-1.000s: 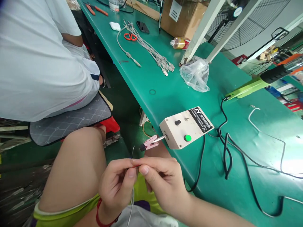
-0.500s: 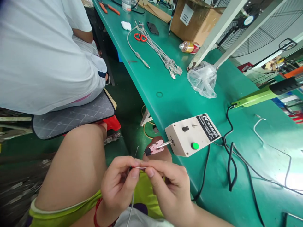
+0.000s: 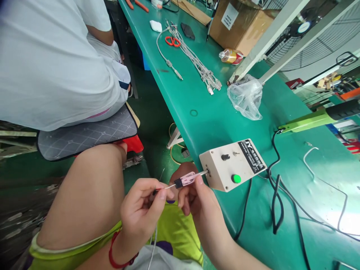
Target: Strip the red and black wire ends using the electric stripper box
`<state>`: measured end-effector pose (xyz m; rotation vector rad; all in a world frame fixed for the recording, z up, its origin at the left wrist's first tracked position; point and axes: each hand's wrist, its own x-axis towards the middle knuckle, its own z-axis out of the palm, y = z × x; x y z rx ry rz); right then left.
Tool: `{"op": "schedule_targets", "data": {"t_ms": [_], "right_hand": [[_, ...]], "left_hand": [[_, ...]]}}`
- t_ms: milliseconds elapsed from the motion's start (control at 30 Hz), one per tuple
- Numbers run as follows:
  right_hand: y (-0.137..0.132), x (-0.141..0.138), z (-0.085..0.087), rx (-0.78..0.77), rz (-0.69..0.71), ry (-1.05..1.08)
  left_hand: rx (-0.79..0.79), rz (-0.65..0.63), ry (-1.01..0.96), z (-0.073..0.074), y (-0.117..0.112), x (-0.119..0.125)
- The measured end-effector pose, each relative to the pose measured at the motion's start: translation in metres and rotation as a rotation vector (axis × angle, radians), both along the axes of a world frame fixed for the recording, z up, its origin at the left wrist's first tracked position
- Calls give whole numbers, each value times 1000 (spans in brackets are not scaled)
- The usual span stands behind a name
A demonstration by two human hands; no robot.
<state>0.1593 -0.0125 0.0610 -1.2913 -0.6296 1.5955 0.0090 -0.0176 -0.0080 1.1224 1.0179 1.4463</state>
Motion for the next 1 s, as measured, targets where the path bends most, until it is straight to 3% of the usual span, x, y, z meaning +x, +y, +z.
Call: {"op": "schedule_targets", "data": {"t_ms": [133, 533, 833, 1000], "right_hand": [[-2, -4, 2, 41, -58, 107], [-6, -5, 1, -70, -194, 230], [-7, 0, -3, -12, -105, 230], [0, 3, 6, -49, 55, 94]], "left_hand": [[33, 20, 4, 1, 3, 2], [99, 6, 16, 1, 7, 5], [90, 10, 48, -2, 8, 8], [97, 29, 87, -4, 9, 3]]}}
